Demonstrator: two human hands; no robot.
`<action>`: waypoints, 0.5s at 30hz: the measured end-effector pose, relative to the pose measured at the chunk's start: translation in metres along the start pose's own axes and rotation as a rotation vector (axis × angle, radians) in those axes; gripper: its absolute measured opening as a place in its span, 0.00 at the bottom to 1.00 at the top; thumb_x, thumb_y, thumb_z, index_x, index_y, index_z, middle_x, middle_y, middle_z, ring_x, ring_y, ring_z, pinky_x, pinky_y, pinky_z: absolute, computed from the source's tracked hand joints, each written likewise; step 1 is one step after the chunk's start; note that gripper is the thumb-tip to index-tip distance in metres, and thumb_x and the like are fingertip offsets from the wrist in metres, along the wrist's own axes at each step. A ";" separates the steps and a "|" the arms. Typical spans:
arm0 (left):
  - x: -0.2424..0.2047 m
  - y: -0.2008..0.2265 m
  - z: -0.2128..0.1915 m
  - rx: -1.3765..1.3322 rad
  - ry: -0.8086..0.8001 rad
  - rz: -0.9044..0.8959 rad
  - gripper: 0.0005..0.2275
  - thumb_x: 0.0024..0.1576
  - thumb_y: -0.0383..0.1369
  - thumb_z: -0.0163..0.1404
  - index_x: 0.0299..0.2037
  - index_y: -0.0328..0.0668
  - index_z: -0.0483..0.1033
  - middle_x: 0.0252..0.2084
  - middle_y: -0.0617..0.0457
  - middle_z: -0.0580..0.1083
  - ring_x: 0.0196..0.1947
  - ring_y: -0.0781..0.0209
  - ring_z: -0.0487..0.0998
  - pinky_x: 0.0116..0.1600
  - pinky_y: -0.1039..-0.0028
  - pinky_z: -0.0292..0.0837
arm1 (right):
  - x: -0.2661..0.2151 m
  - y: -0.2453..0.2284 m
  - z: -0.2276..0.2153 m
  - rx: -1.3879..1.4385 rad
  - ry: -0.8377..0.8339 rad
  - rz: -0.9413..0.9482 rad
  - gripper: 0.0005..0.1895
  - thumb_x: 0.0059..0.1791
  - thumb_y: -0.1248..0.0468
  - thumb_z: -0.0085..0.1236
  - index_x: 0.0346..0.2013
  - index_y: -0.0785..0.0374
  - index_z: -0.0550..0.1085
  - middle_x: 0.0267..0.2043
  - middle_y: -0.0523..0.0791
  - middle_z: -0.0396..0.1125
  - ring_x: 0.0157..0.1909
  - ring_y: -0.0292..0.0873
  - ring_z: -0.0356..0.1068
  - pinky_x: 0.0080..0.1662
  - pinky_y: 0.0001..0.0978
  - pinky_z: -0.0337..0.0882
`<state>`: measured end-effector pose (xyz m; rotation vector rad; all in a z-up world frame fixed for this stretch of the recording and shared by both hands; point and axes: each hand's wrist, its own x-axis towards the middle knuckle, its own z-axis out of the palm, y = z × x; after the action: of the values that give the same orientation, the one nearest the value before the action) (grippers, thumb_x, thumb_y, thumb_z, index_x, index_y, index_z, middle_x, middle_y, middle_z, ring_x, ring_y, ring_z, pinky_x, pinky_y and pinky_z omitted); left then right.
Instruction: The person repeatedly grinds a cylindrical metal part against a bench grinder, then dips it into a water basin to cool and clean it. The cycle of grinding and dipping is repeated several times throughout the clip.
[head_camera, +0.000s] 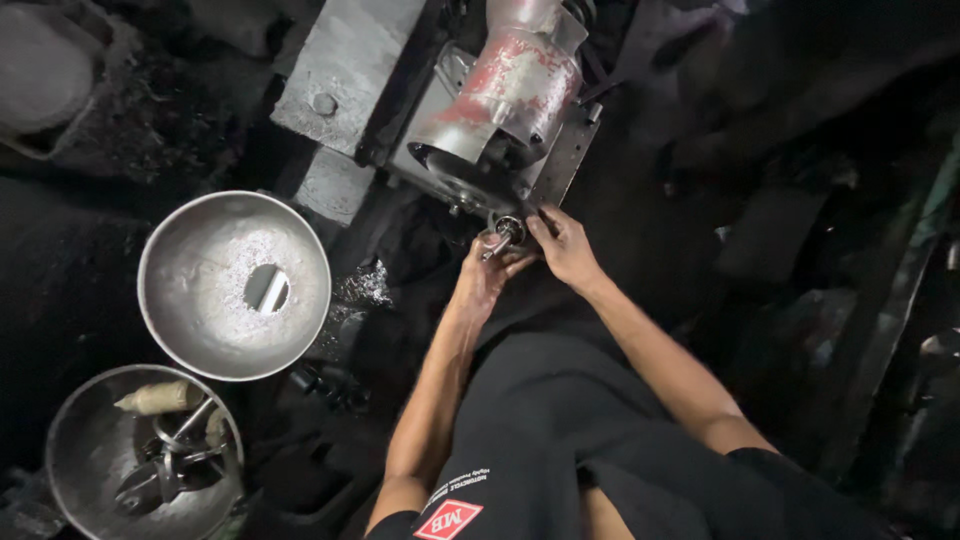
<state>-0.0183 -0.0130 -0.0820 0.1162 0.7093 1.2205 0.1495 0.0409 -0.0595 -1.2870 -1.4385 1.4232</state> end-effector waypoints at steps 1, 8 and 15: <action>0.000 -0.001 0.000 -0.011 -0.020 0.004 0.18 0.59 0.38 0.51 0.54 0.34 0.71 0.48 0.43 0.75 0.48 0.47 0.78 0.61 0.51 0.75 | -0.003 -0.003 -0.004 -0.012 -0.011 -0.005 0.12 0.58 0.63 0.54 0.48 0.72 0.74 0.40 0.43 0.68 0.43 0.32 0.63 0.44 0.27 0.68; -0.001 0.008 0.009 -0.179 -0.113 -0.081 0.21 0.58 0.46 0.45 0.49 0.32 0.75 0.48 0.39 0.77 0.48 0.39 0.79 0.58 0.47 0.74 | -0.026 -0.048 -0.028 0.032 -0.213 0.004 0.26 0.54 0.70 0.56 0.65 0.72 0.64 0.54 0.46 0.71 0.56 0.37 0.69 0.57 0.32 0.72; -0.006 0.023 0.026 -0.252 -0.200 -0.147 0.24 0.55 0.46 0.46 0.52 0.33 0.75 0.53 0.39 0.77 0.52 0.42 0.77 0.61 0.53 0.71 | -0.036 -0.071 -0.014 0.114 -0.158 0.035 0.28 0.53 0.70 0.54 0.68 0.71 0.62 0.55 0.48 0.71 0.53 0.38 0.73 0.55 0.34 0.77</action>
<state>-0.0234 -0.0030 -0.0486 -0.0227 0.3794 1.1288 0.1601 0.0175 0.0177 -1.1551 -1.4196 1.6372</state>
